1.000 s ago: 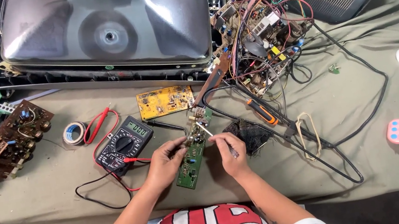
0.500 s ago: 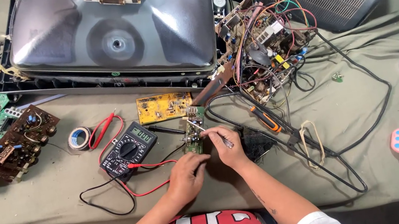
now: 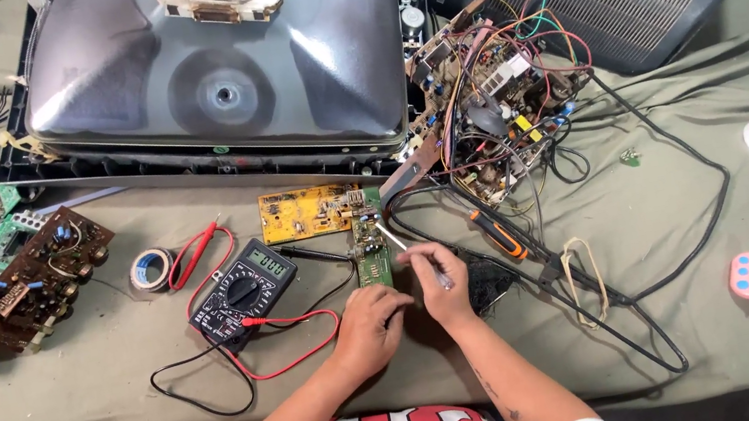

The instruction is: The person uses a multimeter to test a green circuit board, touching the probes to various points on the board. They then use a screwdriver to adjust components on the circuit board while continuing to monitor the multimeter readings.

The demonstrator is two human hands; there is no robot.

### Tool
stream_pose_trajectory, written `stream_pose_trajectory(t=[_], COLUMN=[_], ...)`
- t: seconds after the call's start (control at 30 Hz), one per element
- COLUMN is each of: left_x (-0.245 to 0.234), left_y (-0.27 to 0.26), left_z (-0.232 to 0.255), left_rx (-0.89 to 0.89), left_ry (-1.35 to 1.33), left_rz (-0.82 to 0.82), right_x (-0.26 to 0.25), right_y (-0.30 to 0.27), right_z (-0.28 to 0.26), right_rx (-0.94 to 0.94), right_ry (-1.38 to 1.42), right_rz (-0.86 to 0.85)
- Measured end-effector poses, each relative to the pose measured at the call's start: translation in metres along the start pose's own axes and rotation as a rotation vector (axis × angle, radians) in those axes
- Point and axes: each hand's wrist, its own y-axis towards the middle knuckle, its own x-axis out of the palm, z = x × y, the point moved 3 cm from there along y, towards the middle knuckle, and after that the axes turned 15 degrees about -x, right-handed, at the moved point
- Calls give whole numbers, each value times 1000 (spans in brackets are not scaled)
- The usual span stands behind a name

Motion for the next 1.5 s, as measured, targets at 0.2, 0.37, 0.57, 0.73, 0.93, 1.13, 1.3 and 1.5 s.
stream_pose_trajectory(t=[0.2,0.37,0.57,0.73,0.93,1.13,1.3,1.5], left_x=[-1,-2,0,5,6,1,2,1], left_y=[0,3,-1,1,2,5,4,6], left_z=[2,3,1,-8,-9,-1,2,2], left_rx=[35,50,-13,-26,-62,-77,-85,-103], left_ry=[34,45,-12,-47,-86,-133,-156,-132], left_rz=[6,-2,-3,7,7,47,88,106], right_x=[7,18,11,10,6,-1,-2,0], right_y=[15,26,21,20,21,24,23,23], right_z=[-10,5,30,44,55,62,63,60], right_rx=[-54,-97,74,92,43,25,66,42], right_ry=[-24,-92,-60,13,29,65,130,112], right_rz=[-21,-66,53,86,114,134,71,37])
